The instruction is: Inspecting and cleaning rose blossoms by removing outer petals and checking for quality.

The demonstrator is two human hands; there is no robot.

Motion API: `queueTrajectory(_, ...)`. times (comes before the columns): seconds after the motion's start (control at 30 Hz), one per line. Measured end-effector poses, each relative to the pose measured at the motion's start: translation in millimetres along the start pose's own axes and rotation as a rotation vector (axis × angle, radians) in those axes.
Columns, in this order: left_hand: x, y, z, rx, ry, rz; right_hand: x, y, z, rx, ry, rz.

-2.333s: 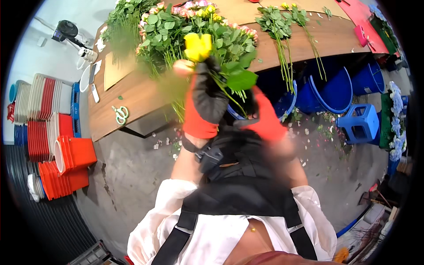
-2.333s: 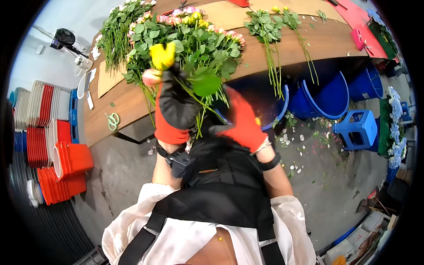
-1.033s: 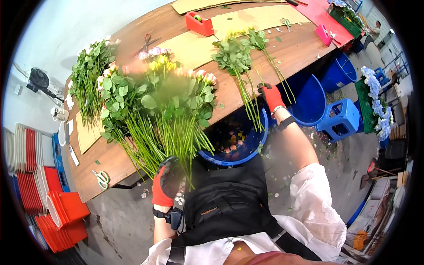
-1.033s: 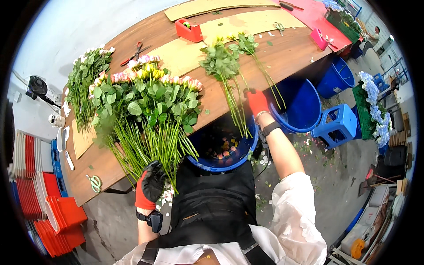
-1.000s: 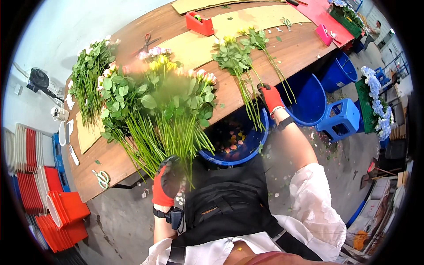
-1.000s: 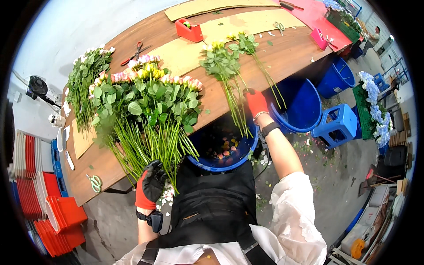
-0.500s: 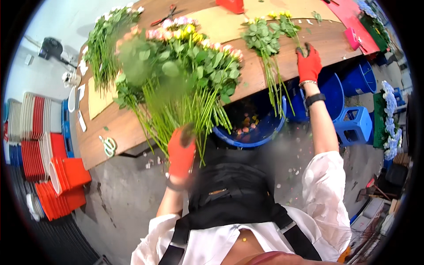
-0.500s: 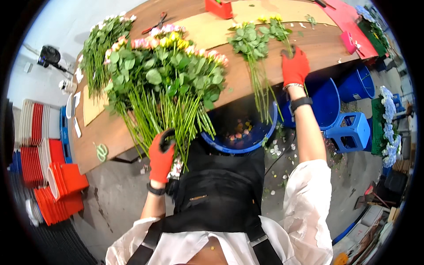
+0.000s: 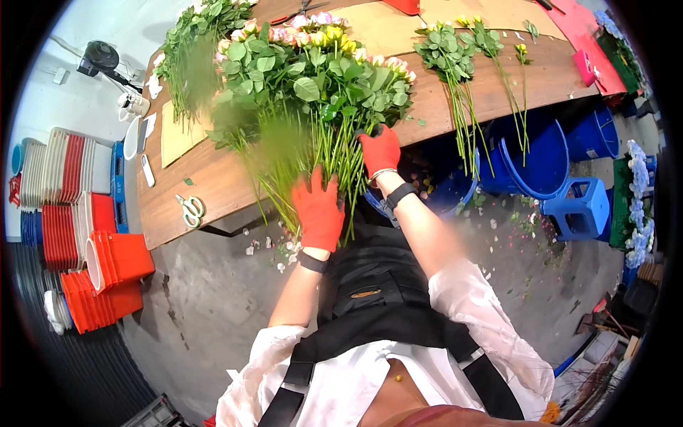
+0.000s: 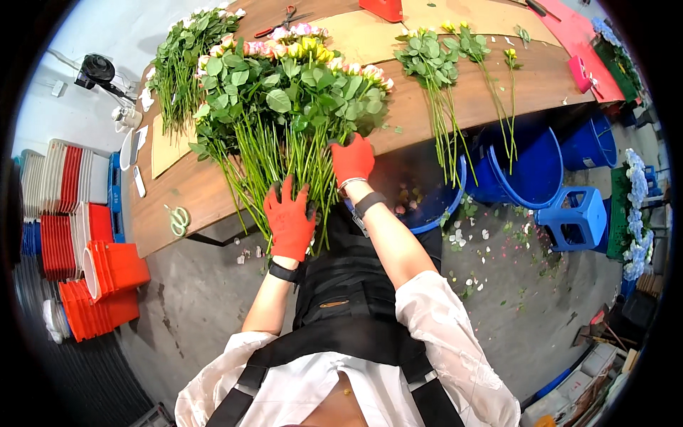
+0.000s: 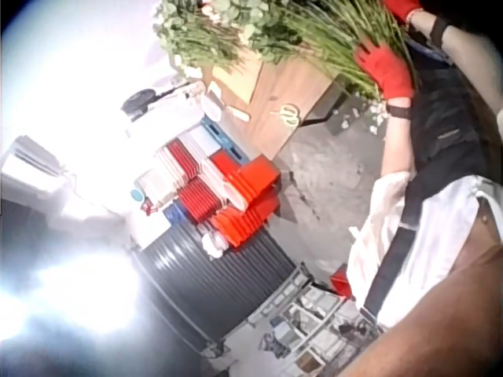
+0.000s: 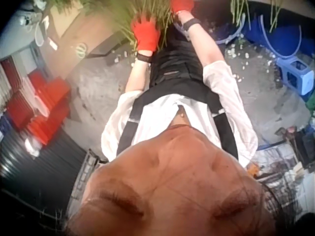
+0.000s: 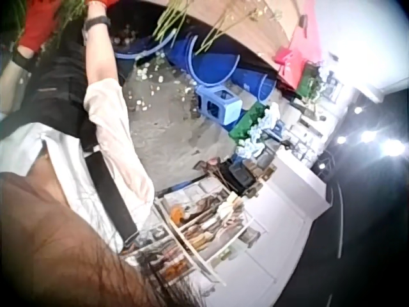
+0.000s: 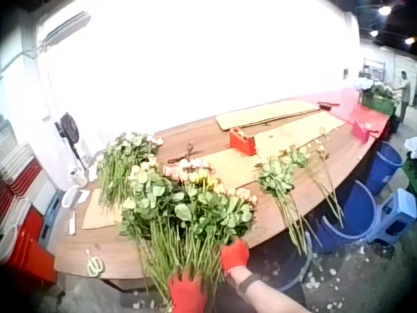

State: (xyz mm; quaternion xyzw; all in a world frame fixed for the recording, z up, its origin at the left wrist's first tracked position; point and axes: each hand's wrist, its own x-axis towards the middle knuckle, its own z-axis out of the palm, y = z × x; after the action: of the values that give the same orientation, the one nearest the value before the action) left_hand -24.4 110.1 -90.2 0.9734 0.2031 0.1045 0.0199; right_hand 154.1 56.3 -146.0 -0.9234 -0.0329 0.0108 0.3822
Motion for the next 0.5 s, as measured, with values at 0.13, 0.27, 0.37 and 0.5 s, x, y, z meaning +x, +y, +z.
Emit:
queueTrajectory(0.13,-5,1,-8,-0.084,0.053,0.021,18,21,-1,0.501,-0.014,0.168)
queueTrajectory(0.27,-8,-2,-3,-0.041,0.043,-0.007,25,22,-44,0.259,0.075,0.07)
queueTrajectory(0.37,-5,7,-12,-0.122,0.132,0.021,31,24,-70,0.361,0.005,0.069)
queueTrajectory(0.5,9,31,-27,-0.285,0.235,0.196,68,66,-62,0.571,-0.128,-0.034)
